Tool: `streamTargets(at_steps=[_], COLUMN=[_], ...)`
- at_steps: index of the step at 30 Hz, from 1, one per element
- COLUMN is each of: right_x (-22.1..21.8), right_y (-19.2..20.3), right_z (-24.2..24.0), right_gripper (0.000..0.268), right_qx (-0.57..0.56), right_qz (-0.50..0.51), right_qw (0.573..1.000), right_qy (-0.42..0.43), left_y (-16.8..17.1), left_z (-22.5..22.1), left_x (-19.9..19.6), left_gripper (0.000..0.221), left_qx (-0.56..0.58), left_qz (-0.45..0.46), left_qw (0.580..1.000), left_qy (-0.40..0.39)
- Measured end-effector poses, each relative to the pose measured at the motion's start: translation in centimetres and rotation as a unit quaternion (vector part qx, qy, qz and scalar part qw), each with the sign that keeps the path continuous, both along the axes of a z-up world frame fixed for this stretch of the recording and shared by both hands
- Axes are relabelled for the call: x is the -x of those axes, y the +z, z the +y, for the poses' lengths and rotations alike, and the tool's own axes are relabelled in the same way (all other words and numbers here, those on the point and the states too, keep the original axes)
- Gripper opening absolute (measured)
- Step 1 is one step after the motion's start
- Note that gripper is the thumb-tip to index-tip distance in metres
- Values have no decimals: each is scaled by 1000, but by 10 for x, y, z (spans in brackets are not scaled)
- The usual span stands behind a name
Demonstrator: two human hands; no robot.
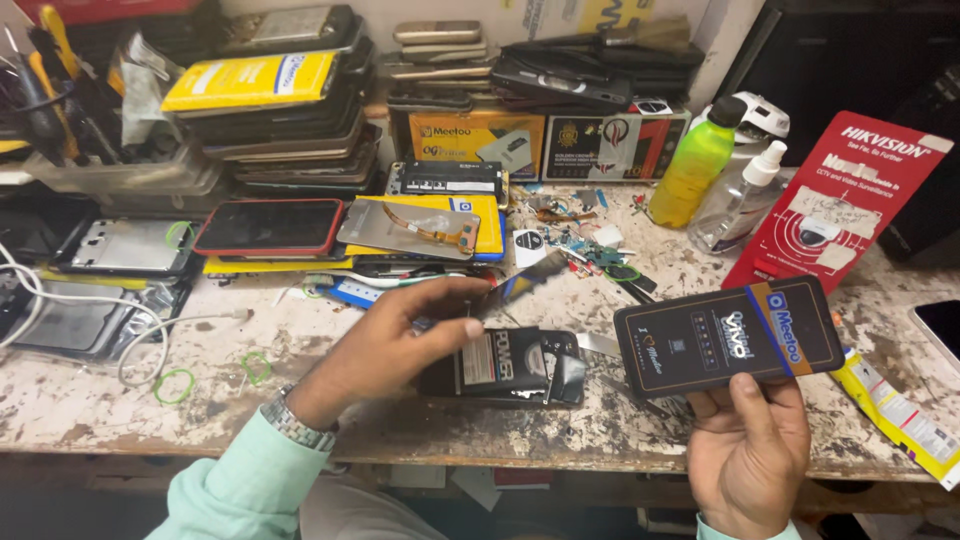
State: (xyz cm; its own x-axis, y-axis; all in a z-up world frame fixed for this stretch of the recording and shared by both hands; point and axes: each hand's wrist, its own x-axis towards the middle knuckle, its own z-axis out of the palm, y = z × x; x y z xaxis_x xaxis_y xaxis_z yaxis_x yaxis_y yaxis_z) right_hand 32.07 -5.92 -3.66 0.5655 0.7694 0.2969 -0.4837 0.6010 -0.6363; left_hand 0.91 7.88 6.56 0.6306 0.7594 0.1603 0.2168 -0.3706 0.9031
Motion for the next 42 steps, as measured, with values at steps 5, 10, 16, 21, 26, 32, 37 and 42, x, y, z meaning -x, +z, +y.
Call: streamTargets(at_steps=[5, 10, 16, 21, 26, 32, 37, 42], right_x=[-2, 0, 3, 2, 2, 2, 3, 2], right_y=[-2, 1, 7, 6, 5, 8, 8, 6], right_z=[0, 0, -2, -4, -3, -4, -5, -5], right_gripper=[26, 32, 36, 30, 28, 29, 31, 32], right_qx=[-14, -8, -6, -6, -7, -8, -6, 2], right_qz=[1, -7, -19, -26, -22, -20, -19, -21], right_qw=[1000, 1000, 1000, 1000, 1000, 1000, 1000, 1000], right_qy=[13, 4, 11, 10, 12, 20, 23, 13], left_y=[-17, -25, -27, -21, -9, 0, 3, 4], left_z=[15, 20, 23, 15, 1, -8, -8, -6], left_x=[7, 10, 13, 4, -7, -27, -30, -31], left_gripper=[45, 51, 59, 57, 62, 73, 76, 75], left_qx=[188, 275, 351, 287, -161, -235, -227, -235], left_qz=[-107, -190, -225, -199, 68, 244, 264, 288], left_qw=[976, 942, 908, 936, 985, 940, 936, 926], left_qy=[20, -22, -38, -48, -16, -35, -55, -63])
